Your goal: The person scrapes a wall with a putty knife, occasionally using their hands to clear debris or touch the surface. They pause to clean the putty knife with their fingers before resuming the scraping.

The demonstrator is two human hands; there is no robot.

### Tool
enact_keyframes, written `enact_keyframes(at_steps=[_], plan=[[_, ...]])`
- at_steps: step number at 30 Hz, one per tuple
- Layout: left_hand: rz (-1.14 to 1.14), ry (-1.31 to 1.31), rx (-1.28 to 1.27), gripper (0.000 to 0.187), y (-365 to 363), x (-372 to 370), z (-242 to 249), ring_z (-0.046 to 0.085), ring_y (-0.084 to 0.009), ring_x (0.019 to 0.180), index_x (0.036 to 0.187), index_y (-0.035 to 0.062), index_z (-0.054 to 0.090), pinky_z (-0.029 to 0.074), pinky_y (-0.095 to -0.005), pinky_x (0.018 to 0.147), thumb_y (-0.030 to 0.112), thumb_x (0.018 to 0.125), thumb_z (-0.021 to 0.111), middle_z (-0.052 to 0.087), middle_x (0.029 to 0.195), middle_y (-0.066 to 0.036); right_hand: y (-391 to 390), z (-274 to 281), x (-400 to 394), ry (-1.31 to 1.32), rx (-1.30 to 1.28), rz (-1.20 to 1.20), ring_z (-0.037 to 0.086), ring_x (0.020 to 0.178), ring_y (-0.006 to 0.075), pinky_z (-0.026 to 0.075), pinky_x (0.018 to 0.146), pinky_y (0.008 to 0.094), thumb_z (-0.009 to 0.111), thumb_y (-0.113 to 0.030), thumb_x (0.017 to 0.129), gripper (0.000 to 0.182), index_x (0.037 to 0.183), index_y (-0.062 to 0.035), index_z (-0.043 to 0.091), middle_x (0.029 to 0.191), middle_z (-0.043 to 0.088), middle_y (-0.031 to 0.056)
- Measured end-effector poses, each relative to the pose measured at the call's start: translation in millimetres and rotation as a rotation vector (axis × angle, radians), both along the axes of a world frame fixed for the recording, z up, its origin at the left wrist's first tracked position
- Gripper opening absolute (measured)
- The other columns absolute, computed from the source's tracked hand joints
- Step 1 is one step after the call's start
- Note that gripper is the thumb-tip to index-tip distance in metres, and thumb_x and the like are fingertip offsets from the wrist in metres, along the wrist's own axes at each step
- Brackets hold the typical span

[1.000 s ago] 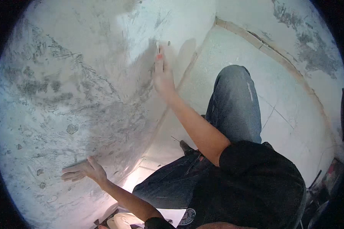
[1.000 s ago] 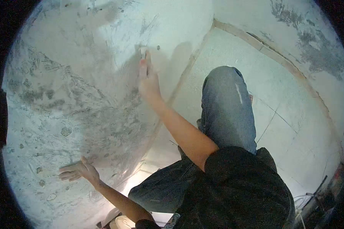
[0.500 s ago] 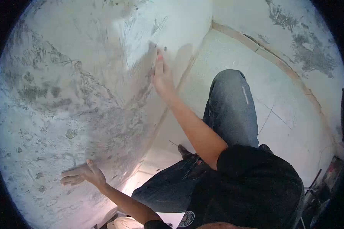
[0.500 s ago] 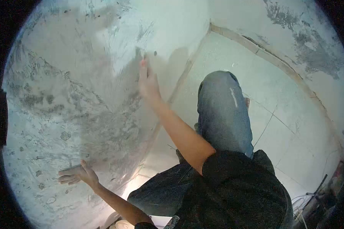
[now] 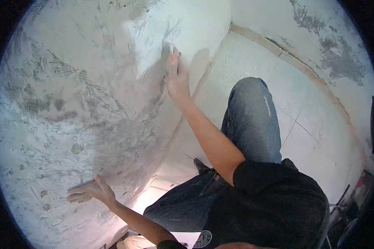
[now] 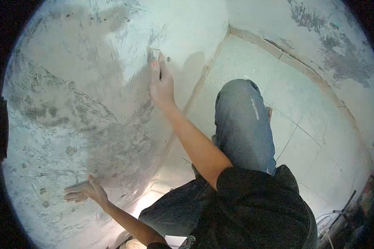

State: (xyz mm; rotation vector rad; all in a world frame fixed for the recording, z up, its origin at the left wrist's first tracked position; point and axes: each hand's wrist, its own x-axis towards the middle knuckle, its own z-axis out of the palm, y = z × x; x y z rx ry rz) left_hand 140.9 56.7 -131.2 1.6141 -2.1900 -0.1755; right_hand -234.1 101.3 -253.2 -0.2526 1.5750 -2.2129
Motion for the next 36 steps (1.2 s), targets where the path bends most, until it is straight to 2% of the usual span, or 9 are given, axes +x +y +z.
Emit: enact_keyframes(at_steps=[2,15,19,22,26,28,30,32,36], plan=[[0.091,-0.067,-0.117,0.064,3,2,-4,0.052,-0.0416,0.098,0.101,-0.0158,0.058,0.037,-0.0485,0.093,0.047,0.095,0.05,0.058,0.102,-0.035,2,7,1,0.027,-0.085,-0.082,0.048,0.126,0.0317,0.035,0.103,0.0347,0.037,-0.047,0.101,0.065,0.146,0.0,0.03,0.132,0.053,0.0244],[0.005,-0.158,-0.541,0.069,2,7,-13,0.054,-0.0383,0.08,0.084,-0.0152,0.058,0.043,-0.0463,0.079,0.053,0.093,0.05,0.057,0.079,-0.027,-19,-5,-23,0.043,-0.036,-0.141,0.055,0.115,0.0335,0.04,0.097,0.0334,0.04,-0.046,0.099,0.068,0.146,0.0014,0.027,0.122,0.058,0.0254],[0.196,-0.251,-0.244,0.07,3,-8,-1,0.055,-0.0392,0.08,0.09,-0.0169,0.056,0.043,-0.0459,0.08,0.053,0.094,0.049,0.057,0.081,-0.029,-10,-8,-32,0.075,-0.115,-0.119,0.056,0.113,0.029,0.04,0.096,0.0327,0.039,-0.045,0.1,0.067,0.145,0.0036,0.028,0.122,0.058,0.0259],[0.072,-0.131,-0.386,0.073,-2,13,-14,0.055,-0.0399,0.091,0.104,-0.0179,0.054,0.041,-0.0456,0.087,0.054,0.094,0.048,0.058,0.095,-0.032,-4,4,-42,-0.031,-0.069,-0.064,0.059,0.105,0.0253,0.042,0.092,0.0313,0.039,-0.045,0.1,0.068,0.145,0.004,0.028,0.118,0.061,0.0248],[0.112,-0.101,-0.113,0.082,-11,23,-12,0.046,-0.0431,0.112,0.122,-0.0176,0.045,0.035,-0.0466,0.099,0.059,0.093,0.045,0.047,0.12,-0.037,-11,-11,-37,0.074,0.011,-0.093,0.06,0.097,0.024,0.043,0.088,0.03,0.04,-0.045,0.1,0.068,0.145,0.0043,0.028,0.11,0.063,0.0242],[0.153,-0.125,0.008,0.092,-6,24,-5,0.039,-0.0457,0.126,0.133,-0.0173,0.036,0.03,-0.0471,0.105,0.064,0.091,0.044,0.037,0.136,-0.04,-2,-3,-40,-0.019,-0.075,-0.065,0.048,0.12,0.0264,0.034,0.101,0.0311,0.04,-0.044,0.1,0.069,0.143,0.0087,0.027,0.13,0.05,0.0255],[0.077,-0.059,-0.271,0.078,-4,11,-16,0.051,-0.0418,0.105,0.114,-0.0178,0.052,0.036,-0.0474,0.097,0.057,0.095,0.044,0.054,0.112,-0.035,-7,7,-51,-0.024,-0.136,-0.055,0.041,0.131,0.0276,0.03,0.107,0.0316,0.04,-0.044,0.101,0.07,0.142,0.0109,0.027,0.139,0.044,0.0261],[0.116,-0.125,-0.076,0.081,-6,17,-11,0.05,-0.0423,0.111,0.118,-0.0175,0.05,0.035,-0.0463,0.1,0.059,0.094,0.043,0.053,0.117,-0.036,-3,4,-54,0.023,-0.003,-0.058,0.048,0.124,0.0269,0.035,0.103,0.0317,0.04,-0.044,0.1,0.069,0.142,0.01,0.03,0.132,0.051,0.0256],[0.097,-0.055,-0.348,0.087,-13,14,-21,0.031,-0.0424,0.122,0.131,-0.0129,0.03,0.024,-0.0465,0.104,0.064,0.091,0.044,0.031,0.13,-0.037,-10,-15,-63,-0.017,-0.091,-0.072,0.056,0.097,0.0206,0.043,0.089,0.0321,0.042,-0.046,0.1,0.07,0.143,0.0073,0.031,0.103,0.063,0.0176]])
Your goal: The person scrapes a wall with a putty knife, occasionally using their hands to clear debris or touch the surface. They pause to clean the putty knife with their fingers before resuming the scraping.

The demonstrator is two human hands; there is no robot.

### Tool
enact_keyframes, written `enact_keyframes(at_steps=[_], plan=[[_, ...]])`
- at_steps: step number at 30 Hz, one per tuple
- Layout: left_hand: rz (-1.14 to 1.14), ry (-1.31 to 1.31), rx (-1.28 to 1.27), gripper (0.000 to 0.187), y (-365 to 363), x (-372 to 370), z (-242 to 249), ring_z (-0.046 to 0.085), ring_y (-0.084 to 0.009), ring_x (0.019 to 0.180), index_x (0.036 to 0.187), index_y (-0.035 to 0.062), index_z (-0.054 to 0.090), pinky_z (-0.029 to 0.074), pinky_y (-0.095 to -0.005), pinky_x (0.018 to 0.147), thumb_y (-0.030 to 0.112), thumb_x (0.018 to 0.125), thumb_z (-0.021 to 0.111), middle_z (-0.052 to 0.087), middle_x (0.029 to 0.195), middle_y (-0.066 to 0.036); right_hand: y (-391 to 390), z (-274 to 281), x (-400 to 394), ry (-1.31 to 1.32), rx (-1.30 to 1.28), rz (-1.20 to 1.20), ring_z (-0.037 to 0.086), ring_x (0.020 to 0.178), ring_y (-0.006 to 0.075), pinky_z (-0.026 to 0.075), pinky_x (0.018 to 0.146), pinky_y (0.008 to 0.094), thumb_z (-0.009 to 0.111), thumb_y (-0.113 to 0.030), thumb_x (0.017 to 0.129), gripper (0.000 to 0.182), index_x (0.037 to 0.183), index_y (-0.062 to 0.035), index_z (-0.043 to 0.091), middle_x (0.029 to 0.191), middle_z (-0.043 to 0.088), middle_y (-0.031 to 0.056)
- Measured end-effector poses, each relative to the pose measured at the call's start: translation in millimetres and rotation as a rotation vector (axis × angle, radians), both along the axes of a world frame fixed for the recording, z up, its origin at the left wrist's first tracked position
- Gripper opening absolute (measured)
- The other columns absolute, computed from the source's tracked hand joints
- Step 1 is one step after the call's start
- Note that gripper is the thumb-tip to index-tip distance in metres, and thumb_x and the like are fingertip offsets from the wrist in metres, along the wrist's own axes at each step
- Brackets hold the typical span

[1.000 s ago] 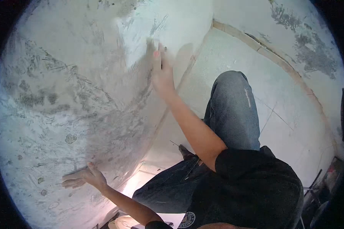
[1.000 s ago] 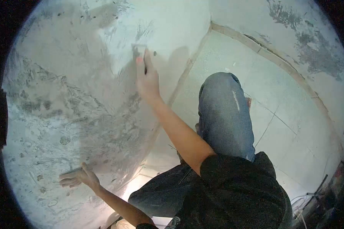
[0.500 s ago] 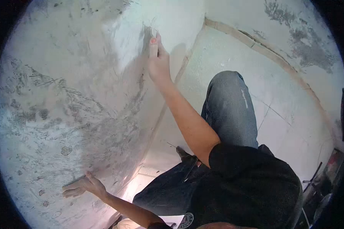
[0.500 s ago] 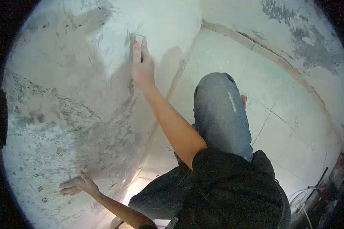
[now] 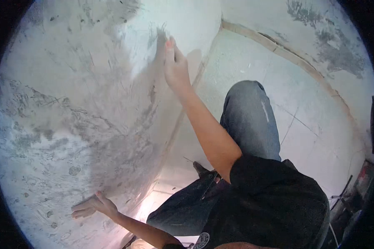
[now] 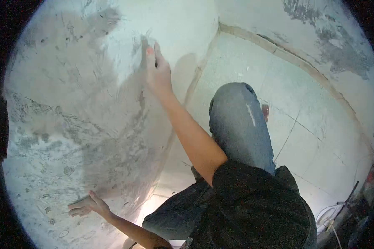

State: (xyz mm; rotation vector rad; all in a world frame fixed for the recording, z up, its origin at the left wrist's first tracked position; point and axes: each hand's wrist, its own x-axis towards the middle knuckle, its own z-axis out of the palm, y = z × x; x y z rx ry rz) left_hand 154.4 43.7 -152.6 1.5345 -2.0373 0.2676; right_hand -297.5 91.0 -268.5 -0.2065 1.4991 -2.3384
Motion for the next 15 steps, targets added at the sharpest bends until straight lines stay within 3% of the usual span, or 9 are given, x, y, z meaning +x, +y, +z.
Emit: enact_keyframes(at_steps=[2,3,5,8,10,11,12,14,15], plan=[[0.061,-0.101,-0.147,0.101,5,-22,3,0.003,-0.0416,0.131,0.137,-0.0071,0.003,0.007,-0.0528,0.106,0.07,0.086,0.045,0.002,0.139,-0.035,-4,7,-2,-0.01,-0.08,0.037,0.054,0.09,0.018,0.044,0.086,0.0316,0.044,-0.046,0.099,0.07,0.144,0.0061,0.029,0.096,0.062,0.0134],[0.089,-0.167,-0.212,0.111,10,-26,7,-0.011,-0.0413,0.135,0.14,-0.0041,-0.011,-0.002,-0.0559,0.107,0.073,0.084,0.045,-0.012,0.143,-0.033,-5,10,1,0.01,0.012,0.019,0.054,0.089,0.0179,0.044,0.085,0.0315,0.044,-0.046,0.099,0.07,0.144,0.006,0.029,0.096,0.062,0.0126],[0.109,-0.225,-0.286,0.121,13,-27,16,-0.025,-0.0409,0.139,0.143,-0.0012,-0.024,-0.011,-0.059,0.108,0.076,0.081,0.045,-0.027,0.147,-0.032,-2,13,1,0.053,0.084,-0.014,0.055,0.093,0.0184,0.043,0.087,0.0309,0.045,-0.045,0.099,0.07,0.144,0.0065,0.028,0.102,0.062,0.014],[0.063,-0.011,0.278,0.121,16,-21,17,-0.024,-0.0426,0.139,0.145,-0.0008,-0.022,-0.01,-0.0584,0.109,0.078,0.08,0.043,-0.028,0.147,-0.032,4,16,-2,0.003,0.033,0.04,0.051,0.111,0.0203,0.038,0.097,0.0292,0.044,-0.043,0.099,0.069,0.143,0.0091,0.028,0.125,0.054,0.0203],[0.098,-0.17,-0.165,0.121,15,-23,8,-0.012,-0.0443,0.142,0.145,-0.0011,-0.021,-0.005,-0.0575,0.111,0.078,0.081,0.043,-0.018,0.149,-0.034,15,21,1,-0.113,0.016,0.157,0.045,0.125,0.0219,0.033,0.104,0.0285,0.043,-0.041,0.1,0.068,0.142,0.0107,0.028,0.14,0.045,0.023],[0.118,-0.218,-0.321,0.121,16,-21,5,-0.008,-0.0448,0.142,0.145,-0.0012,-0.021,-0.004,-0.0572,0.112,0.078,0.081,0.043,-0.015,0.15,-0.034,12,18,5,-0.034,0.015,0.077,0.05,0.118,0.0207,0.036,0.1,0.0278,0.044,-0.042,0.099,0.069,0.142,0.0107,0.029,0.132,0.051,0.0217],[0.093,-0.099,-0.188,0.104,18,-20,4,0.009,-0.0444,0.139,0.142,-0.0079,0.002,0.009,-0.0512,0.111,0.069,0.087,0.043,0.004,0.148,-0.036,10,18,8,0.045,0.014,-0.007,0.054,0.111,0.0194,0.04,0.095,0.0272,0.045,-0.042,0.099,0.07,0.142,0.0107,0.029,0.124,0.058,0.0205],[0.055,0.016,-0.049,0.091,16,-21,5,0.026,-0.0441,0.136,0.14,-0.0146,0.025,0.021,-0.0452,0.111,0.061,0.093,0.043,0.022,0.145,-0.039,-1,16,7,0.069,0.036,-0.057,0.055,0.108,0.019,0.041,0.093,0.0277,0.045,-0.043,0.099,0.07,0.142,0.0102,0.029,0.12,0.06,0.0209],[0.069,-0.007,0.075,0.085,15,-18,11,0.034,-0.0441,0.13,0.134,-0.0164,0.033,0.026,-0.045,0.109,0.058,0.094,0.044,0.032,0.139,-0.038,-3,10,1,0.069,0.053,-0.078,0.05,0.085,0.0155,0.041,0.076,0.0279,0.048,-0.041,0.098,0.069,0.142,0.0082,0.029,0.092,0.055,0.0132]])
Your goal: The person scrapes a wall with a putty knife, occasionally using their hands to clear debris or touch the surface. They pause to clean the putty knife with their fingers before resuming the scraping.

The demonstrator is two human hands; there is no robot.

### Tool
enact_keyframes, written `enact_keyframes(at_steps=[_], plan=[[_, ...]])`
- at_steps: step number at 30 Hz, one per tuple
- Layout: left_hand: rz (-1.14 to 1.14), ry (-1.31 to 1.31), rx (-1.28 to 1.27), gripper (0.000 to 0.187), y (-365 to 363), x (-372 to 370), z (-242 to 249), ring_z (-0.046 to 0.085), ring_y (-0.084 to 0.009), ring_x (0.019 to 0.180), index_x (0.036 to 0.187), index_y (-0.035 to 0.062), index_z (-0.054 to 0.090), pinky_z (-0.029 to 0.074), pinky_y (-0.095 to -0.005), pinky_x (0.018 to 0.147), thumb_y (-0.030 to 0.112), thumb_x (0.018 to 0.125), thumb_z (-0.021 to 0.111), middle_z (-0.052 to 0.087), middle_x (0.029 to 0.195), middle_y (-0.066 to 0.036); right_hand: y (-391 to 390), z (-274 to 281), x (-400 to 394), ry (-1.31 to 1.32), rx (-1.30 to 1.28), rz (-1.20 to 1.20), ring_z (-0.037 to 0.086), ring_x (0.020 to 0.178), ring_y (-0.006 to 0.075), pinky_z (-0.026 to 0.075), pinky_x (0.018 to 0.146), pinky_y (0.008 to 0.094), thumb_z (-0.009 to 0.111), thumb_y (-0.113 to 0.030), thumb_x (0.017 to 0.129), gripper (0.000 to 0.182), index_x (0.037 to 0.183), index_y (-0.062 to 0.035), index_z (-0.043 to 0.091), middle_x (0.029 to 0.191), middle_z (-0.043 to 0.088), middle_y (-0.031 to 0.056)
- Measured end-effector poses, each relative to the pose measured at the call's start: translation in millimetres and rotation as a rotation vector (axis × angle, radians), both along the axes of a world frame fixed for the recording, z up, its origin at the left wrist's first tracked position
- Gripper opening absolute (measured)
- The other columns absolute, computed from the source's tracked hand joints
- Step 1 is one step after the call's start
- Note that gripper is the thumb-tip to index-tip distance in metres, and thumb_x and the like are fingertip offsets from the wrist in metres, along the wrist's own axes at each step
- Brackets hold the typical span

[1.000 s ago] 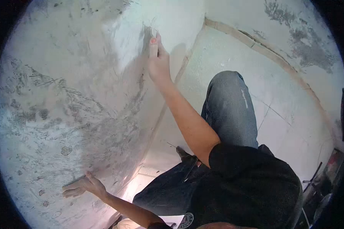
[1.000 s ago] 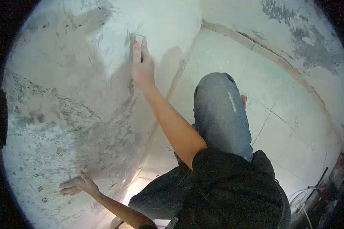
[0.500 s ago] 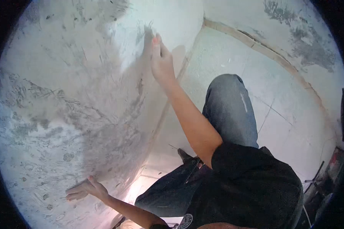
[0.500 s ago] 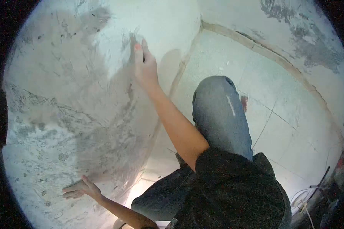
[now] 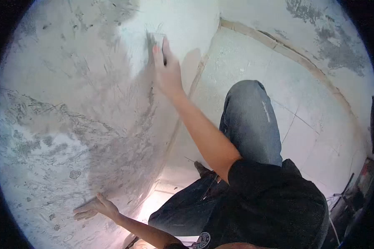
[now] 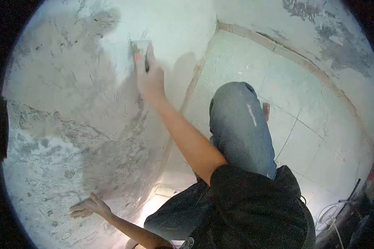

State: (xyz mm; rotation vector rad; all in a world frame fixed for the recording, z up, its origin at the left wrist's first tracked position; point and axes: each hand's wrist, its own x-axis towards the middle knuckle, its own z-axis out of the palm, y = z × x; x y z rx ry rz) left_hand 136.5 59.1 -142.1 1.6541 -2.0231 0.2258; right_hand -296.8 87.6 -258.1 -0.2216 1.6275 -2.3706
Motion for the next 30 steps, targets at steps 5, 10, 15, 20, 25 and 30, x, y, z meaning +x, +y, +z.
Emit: enact_keyframes(at_steps=[5,10,15,20,25,30], plan=[[-0.004,-0.083,-0.03,0.077,4,-5,4,0.052,-0.0418,0.108,0.122,-0.0187,0.046,0.038,-0.046,0.098,0.054,0.096,0.045,0.052,0.12,-0.036,9,7,-1,-0.006,-0.028,-0.001,0.044,0.061,0.0107,0.039,0.056,0.0264,0.053,-0.039,0.096,0.068,0.14,0.0093,0.032,0.064,0.049,0.0047],[0.227,-0.273,0.16,0.074,0,6,12,0.053,-0.0397,0.108,0.119,-0.017,0.051,0.039,-0.0445,0.096,0.053,0.096,0.044,0.055,0.117,-0.034,6,4,5,0.002,0.047,0.055,0.053,0.074,0.0131,0.044,0.068,0.0272,0.047,-0.047,0.097,0.074,0.141,0.0106,0.03,0.081,0.06,0.01],[0.018,-0.005,0.123,0.075,-1,21,0,0.05,-0.0406,0.115,0.121,-0.0159,0.05,0.036,-0.0449,0.1,0.054,0.096,0.042,0.052,0.123,-0.034,10,10,3,0.001,0.079,0.017,0.042,0.064,0.0089,0.038,0.057,0.0258,0.048,-0.047,0.097,0.074,0.141,0.0104,0.031,0.069,0.048,0.0007],[-0.058,-0.033,0.028,0.083,-14,28,-11,0.041,-0.0425,0.126,0.132,-0.0156,0.039,0.03,-0.0467,0.106,0.059,0.095,0.041,0.038,0.137,-0.037,-2,9,1,0.07,-0.041,-0.043,0.05,0.06,0.0124,0.043,0.056,0.029,0.051,-0.042,0.096,0.071,0.14,0.0093,0.032,0.064,0.055,0.0085],[-0.065,-0.089,-0.15,0.089,-3,14,-8,0.036,-0.043,0.13,0.134,-0.0179,0.033,0.028,-0.0453,0.108,0.061,0.093,0.044,0.031,0.139,-0.04,1,17,2,0.029,0.049,0.029,0.048,0.057,0.0112,0.041,0.054,0.0291,0.053,-0.042,0.095,0.071,0.14,0.009,0.033,0.062,0.054,0.0064],[-0.026,-0.032,-0.012,0.091,-1,17,-3,0.041,-0.0429,0.126,0.13,-0.0195,0.036,0.029,-0.0451,0.107,0.063,0.092,0.045,0.037,0.136,-0.039,11,13,5,0.01,0.044,0.089,0.043,0.06,0.0081,0.038,0.055,0.0247,0.052,-0.043,0.095,0.072,0.141,0.0085,0.031,0.066,0.049,0.0002]])
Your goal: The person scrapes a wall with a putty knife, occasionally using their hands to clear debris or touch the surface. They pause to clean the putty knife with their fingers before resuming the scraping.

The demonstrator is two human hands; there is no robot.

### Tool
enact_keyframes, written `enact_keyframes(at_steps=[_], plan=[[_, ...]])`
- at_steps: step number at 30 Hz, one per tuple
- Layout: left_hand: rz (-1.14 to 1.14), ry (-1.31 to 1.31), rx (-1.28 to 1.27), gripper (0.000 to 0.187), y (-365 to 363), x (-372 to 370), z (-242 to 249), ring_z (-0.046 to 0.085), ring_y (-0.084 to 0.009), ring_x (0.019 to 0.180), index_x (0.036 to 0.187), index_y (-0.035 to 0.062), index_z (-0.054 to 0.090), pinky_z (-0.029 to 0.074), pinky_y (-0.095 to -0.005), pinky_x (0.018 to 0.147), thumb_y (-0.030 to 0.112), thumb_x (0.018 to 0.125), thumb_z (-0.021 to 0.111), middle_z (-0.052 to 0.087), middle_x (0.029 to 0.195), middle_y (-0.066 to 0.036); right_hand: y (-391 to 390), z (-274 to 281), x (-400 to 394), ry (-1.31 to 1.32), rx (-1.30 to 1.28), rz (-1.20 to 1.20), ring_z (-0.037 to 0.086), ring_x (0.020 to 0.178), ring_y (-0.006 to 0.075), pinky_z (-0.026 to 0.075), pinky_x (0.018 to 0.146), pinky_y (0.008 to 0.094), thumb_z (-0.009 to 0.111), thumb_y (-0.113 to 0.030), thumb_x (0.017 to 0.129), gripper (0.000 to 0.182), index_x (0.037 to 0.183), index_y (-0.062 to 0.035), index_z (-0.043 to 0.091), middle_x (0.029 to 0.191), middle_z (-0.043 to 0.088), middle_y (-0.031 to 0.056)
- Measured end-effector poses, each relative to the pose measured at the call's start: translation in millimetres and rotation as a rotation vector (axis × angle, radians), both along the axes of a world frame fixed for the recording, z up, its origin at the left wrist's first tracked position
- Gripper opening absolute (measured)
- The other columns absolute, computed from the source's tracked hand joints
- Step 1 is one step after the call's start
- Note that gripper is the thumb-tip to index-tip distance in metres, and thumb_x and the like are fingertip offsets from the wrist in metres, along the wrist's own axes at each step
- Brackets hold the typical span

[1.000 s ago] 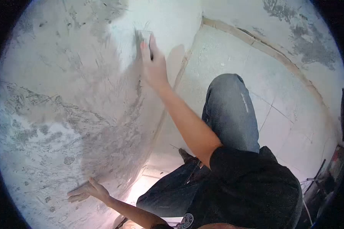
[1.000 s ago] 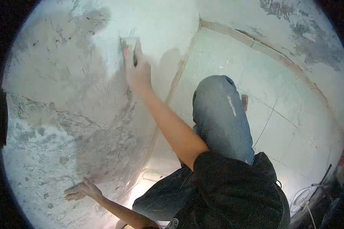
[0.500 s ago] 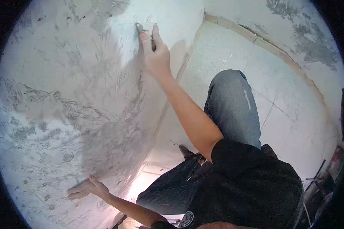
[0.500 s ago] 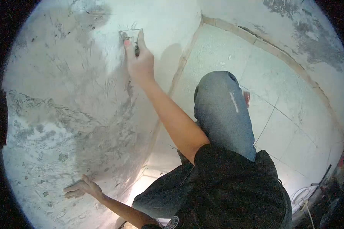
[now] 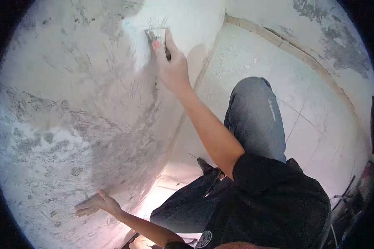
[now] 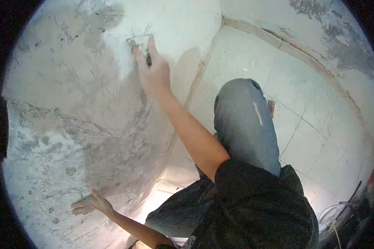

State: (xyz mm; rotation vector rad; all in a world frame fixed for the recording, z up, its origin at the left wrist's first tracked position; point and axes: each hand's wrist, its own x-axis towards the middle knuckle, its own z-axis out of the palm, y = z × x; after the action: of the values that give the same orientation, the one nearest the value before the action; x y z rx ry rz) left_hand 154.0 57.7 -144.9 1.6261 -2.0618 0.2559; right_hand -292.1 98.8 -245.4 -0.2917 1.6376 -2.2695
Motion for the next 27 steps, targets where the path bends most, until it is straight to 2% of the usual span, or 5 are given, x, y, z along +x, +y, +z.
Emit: enact_keyframes(at_steps=[5,10,16,25,27], plan=[[0.257,0.041,0.467,0.091,-10,12,15,0.042,-0.0429,0.124,0.131,-0.0201,0.034,0.028,-0.0434,0.108,0.062,0.092,0.046,0.04,0.134,-0.038,-9,-5,4,0.038,0.03,-0.074,0.042,0.06,0.0089,0.038,0.056,0.0251,0.052,-0.043,0.095,0.071,0.141,0.0072,0.033,0.066,0.05,0.0006],[-0.092,-0.004,-0.11,0.073,-11,7,-9,0.051,-0.0387,0.104,0.112,-0.015,0.052,0.038,-0.0473,0.091,0.056,0.095,0.045,0.054,0.113,-0.031,-7,5,-12,0.061,0.068,-0.086,0.051,0.054,0.0194,0.042,0.055,0.0346,0.054,-0.043,0.092,0.071,0.14,0.0063,0.036,0.06,0.056,0.0146],[0.045,0.012,0.232,0.071,-3,1,10,0.05,-0.0395,0.101,0.111,-0.0142,0.053,0.037,-0.0469,0.095,0.055,0.096,0.044,0.055,0.106,-0.03,-10,1,-6,0.109,0.103,-0.105,0.057,0.057,0.0253,0.046,0.06,0.0366,0.055,-0.045,0.091,0.073,0.14,0.0052,0.036,0.061,0.058,0.0156],[-0.048,0.015,-0.036,0.072,2,-12,1,0.05,-0.0369,0.087,0.095,-0.0145,0.053,0.039,-0.0487,0.086,0.057,0.095,0.044,0.054,0.09,-0.027,-2,-8,-12,0.101,0.318,-0.079,0.059,0.069,0.0136,0.046,0.066,0.0272,0.056,-0.046,0.092,0.068,0.139,0.0013,0.041,0.076,0.065,0.0122],[-0.041,0.037,0.011,0.072,6,-15,5,0.05,-0.0381,0.088,0.096,-0.0148,0.053,0.039,-0.0494,0.087,0.057,0.095,0.044,0.054,0.092,-0.028,-8,-17,-8,-0.012,0.198,-0.123,0.062,0.071,0.0278,0.046,0.069,0.0371,0.055,-0.043,0.091,0.065,0.139,-0.0004,0.042,0.072,0.062,0.0194]])
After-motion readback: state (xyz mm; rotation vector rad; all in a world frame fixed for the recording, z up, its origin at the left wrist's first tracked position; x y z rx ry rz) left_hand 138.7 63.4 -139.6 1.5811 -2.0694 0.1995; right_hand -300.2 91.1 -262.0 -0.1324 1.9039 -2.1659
